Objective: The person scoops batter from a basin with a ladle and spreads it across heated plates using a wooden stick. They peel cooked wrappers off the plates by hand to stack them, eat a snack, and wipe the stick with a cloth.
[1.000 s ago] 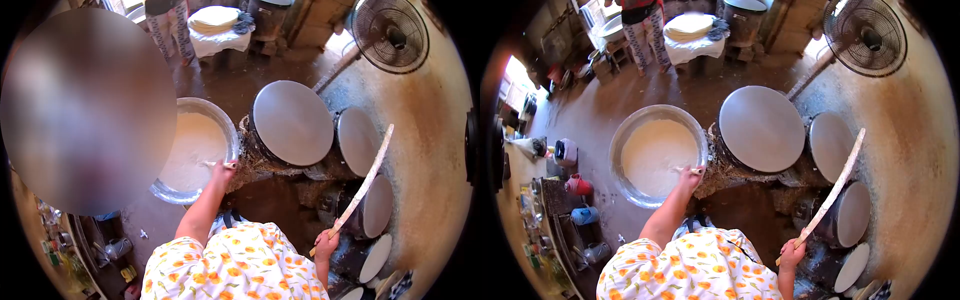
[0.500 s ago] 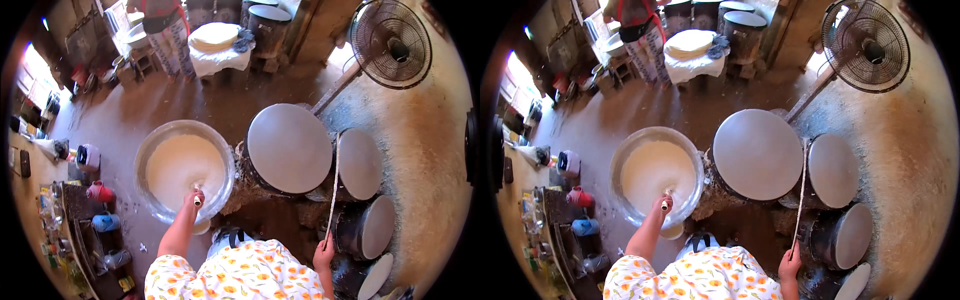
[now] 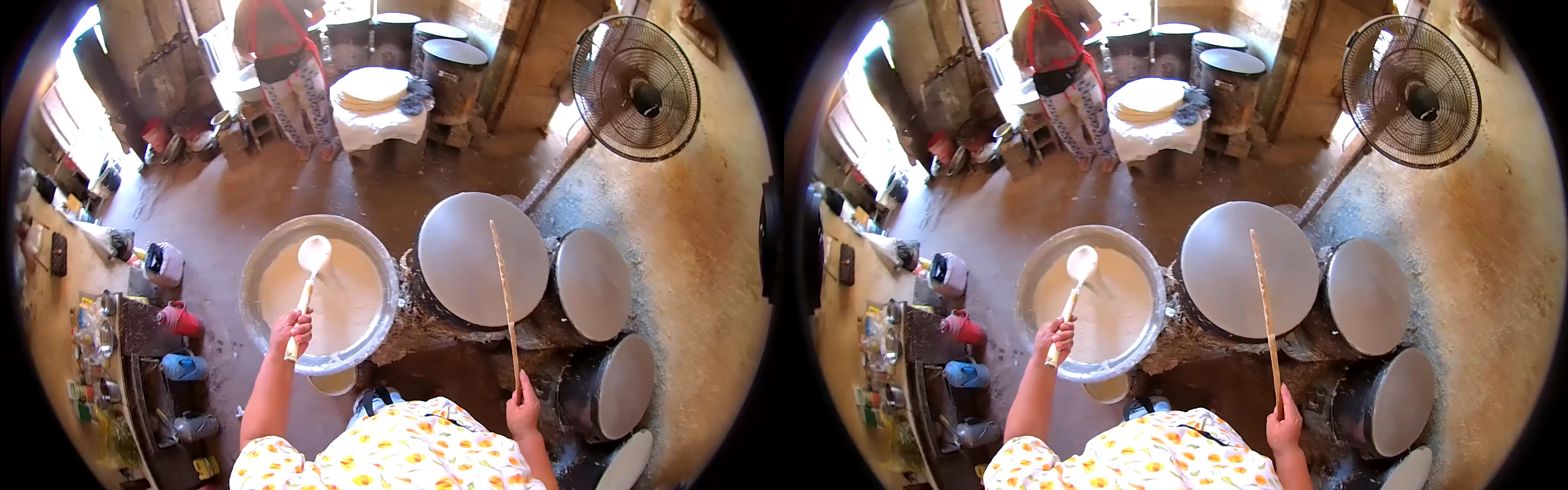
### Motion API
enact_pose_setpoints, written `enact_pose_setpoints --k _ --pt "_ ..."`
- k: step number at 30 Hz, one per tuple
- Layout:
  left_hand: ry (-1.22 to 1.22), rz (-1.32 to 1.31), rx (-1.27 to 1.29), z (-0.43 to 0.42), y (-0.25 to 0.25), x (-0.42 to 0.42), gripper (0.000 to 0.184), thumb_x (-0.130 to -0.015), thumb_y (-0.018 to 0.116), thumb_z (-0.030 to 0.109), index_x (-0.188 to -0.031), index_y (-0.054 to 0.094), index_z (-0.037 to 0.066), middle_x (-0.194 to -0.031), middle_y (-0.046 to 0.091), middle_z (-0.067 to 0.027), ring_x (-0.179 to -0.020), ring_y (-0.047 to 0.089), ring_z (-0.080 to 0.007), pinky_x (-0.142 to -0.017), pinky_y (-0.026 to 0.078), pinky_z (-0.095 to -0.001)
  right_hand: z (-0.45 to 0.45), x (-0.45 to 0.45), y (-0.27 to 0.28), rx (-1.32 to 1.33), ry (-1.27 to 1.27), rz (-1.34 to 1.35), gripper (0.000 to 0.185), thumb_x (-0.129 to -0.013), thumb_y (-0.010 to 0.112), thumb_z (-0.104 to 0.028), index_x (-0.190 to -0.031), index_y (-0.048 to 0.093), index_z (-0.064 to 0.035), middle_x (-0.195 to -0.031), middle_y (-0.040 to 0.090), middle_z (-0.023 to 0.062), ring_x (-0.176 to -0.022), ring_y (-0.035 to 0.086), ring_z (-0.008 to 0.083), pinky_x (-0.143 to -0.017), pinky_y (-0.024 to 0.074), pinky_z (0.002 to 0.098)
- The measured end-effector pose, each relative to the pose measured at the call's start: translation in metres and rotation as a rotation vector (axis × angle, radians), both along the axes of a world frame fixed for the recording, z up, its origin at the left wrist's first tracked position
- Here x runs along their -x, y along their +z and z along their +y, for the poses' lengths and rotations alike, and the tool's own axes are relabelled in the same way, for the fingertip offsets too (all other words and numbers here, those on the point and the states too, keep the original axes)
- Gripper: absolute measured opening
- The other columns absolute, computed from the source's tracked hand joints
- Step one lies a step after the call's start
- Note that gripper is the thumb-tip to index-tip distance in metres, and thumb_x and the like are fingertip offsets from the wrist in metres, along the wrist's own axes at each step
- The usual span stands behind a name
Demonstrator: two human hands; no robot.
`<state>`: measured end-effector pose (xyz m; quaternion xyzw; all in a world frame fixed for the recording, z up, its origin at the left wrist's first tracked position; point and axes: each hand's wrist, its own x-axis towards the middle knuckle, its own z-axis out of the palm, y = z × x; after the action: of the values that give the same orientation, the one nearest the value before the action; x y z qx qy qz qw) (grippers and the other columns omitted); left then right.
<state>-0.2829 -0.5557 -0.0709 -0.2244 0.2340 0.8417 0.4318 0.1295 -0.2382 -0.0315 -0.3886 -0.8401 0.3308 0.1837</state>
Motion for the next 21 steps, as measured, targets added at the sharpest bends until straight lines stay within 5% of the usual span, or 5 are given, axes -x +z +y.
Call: enact_pose_setpoints --k 5,7,12,17,21 --pt "-0.068 0.336 -0.075 -0.030 0.130 -0.033 0.030 -0.093 0.045 0.012 -0.115 0.039 -0.007 -0.069 0.042 -0.0017 -0.040 0.039 -0.0044 -0.032 0.036 -0.0193 0.005 0.024 -0.007 0.139 0.088 0.119 0.058 -0.073 0.049 0.004 -0.130 0.047 -0.0024 -0.104 0.063 0.0110 -0.072 0.055 0.0134 -0.068 0.0462 0.0244" --pt "-0.049 0.508 -0.017 -0.040 0.176 -0.044 0.035 -0.092 0.050 0.015 -0.119 0.041 -0.006 -0.070 0.046 -0.0023 -0.040 0.039 -0.0038 -0.032 0.035 -0.0181 0.007 0.031 -0.012 0.184 0.084 0.104 0.060 -0.071 0.049 0.004 -0.131 0.046 -0.0024 -0.089 0.060 0.0044 -0.063 0.044 0.0077 -0.060 0.0415 0.0212" --pt "0.021 0.909 0.324 -0.050 0.277 -0.072 0.032 -0.092 0.051 0.016 -0.118 0.049 -0.001 -0.068 0.048 -0.0022 -0.038 0.038 -0.0034 -0.030 0.033 -0.0186 0.012 0.048 -0.019 0.109 0.149 0.168 0.059 -0.072 0.049 0.005 -0.131 0.047 -0.0034 -0.076 0.056 0.0050 -0.059 0.048 0.0123 -0.057 0.0427 0.0238" --pt "0.006 0.785 0.484 -0.058 0.229 -0.076 0.029 -0.092 0.050 0.016 -0.116 0.048 -0.001 -0.070 0.050 -0.0042 -0.039 0.040 -0.0050 -0.031 0.035 -0.0206 0.010 0.053 -0.016 0.011 0.235 0.232 0.058 -0.074 0.048 0.007 -0.131 0.047 -0.0052 -0.072 0.053 0.0068 -0.057 0.049 0.0165 -0.055 0.0435 0.0263" --pt "-0.044 0.321 0.372 -0.071 0.137 -0.066 0.026 -0.094 0.043 0.013 -0.112 0.045 -0.005 -0.067 0.044 -0.0009 -0.041 0.039 -0.0047 -0.033 0.036 -0.0196 0.004 0.058 -0.008 0.129 0.302 0.273 0.059 -0.074 0.047 0.010 -0.131 0.048 -0.0071 -0.076 0.049 0.0072 -0.062 0.047 0.0161 -0.057 0.0429 0.0256"
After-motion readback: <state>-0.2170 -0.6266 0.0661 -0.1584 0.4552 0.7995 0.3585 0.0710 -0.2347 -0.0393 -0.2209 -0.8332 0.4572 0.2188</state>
